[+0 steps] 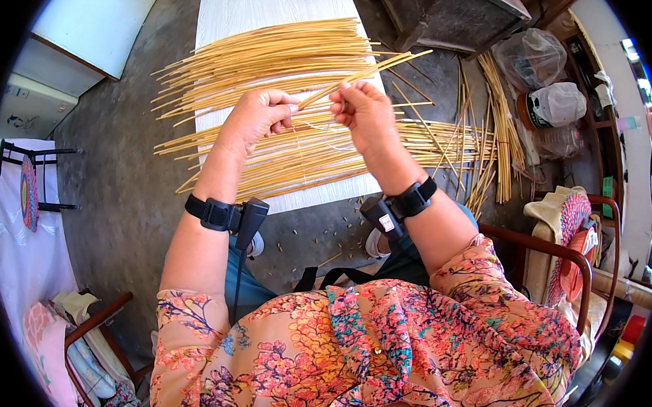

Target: The person ties long bamboo strips together using a needle and string, wrapping the string around a group of strips and then individually around one strip to secure them in a row.

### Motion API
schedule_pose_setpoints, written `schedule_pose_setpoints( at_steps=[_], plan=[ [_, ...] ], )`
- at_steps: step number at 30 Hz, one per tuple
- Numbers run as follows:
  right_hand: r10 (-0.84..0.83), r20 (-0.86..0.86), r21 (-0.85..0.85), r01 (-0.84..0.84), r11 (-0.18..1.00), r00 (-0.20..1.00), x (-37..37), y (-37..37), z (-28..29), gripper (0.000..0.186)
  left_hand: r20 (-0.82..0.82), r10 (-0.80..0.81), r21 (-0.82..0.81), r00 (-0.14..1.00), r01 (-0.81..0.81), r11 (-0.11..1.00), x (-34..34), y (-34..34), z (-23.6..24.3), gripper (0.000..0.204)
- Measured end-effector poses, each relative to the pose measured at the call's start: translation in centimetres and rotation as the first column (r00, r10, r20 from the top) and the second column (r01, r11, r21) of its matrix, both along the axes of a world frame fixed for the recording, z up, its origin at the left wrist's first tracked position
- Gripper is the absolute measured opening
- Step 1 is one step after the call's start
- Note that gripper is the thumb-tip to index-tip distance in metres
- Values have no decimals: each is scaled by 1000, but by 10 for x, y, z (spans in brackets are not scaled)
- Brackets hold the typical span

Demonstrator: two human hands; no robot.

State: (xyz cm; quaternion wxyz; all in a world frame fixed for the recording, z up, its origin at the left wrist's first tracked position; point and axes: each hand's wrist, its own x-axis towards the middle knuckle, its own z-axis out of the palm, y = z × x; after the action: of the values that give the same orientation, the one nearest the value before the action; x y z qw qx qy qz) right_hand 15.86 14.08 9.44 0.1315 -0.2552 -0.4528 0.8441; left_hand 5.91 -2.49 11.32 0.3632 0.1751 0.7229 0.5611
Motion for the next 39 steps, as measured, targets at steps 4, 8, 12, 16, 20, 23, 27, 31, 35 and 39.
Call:
schedule_pose_setpoints(
  at_steps=[4, 8, 12, 16, 20, 23, 27, 31, 35, 39],
  plan=[
    [-22, -9, -34, 22, 999, 1000, -1, 19, 0, 9, -35, -30, -58, 999, 28, 998, -2, -2, 2, 17],
    [-82, -32, -11, 82, 997, 996, 2, 27, -1, 9, -73, -60, -52, 995, 57, 997, -6, -2, -1, 18],
    [-116, -30, 9, 116, 993, 993, 2, 32, -1, 8, -108, -65, -69, 992, 58, 996, -4, 0, 3, 18],
    [-146, -44, 0, 146, 989, 988, -1, 39, 0, 8, -136, -41, -52, 990, 34, 998, -4, -1, 1, 19],
    [-52, -60, -49, 49, 998, 997, 0, 32, -2, 8, -176, -43, -29, 983, 39, 999, -9, -3, -11, 21],
    [16, -48, -74, -19, 997, 999, 4, 22, -1, 8, -216, -68, -30, 974, 63, 998, -11, 1, -16, 21],
    [26, -24, -69, -27, 997, 999, 5, 12, -5, 7, -211, -83, -55, 974, 73, 996, -11, 0, -12, 20],
    [-17, -24, -30, 16, 999, 1000, 3, 16, -19, 8, -293, -136, -97, 946, 113, 989, -9, 5, -7, 20],
    [-53, -60, 11, 54, 998, 997, 0, 12, -16, 10, -290, -121, -25, 949, 119, 993, -11, 1, -17, 19],
    [-63, -28, 1, 63, 998, 998, 2, 7, -5, 10, -278, -103, -120, 955, 72, 990, -2, 9, -3, 17]
  ],
)
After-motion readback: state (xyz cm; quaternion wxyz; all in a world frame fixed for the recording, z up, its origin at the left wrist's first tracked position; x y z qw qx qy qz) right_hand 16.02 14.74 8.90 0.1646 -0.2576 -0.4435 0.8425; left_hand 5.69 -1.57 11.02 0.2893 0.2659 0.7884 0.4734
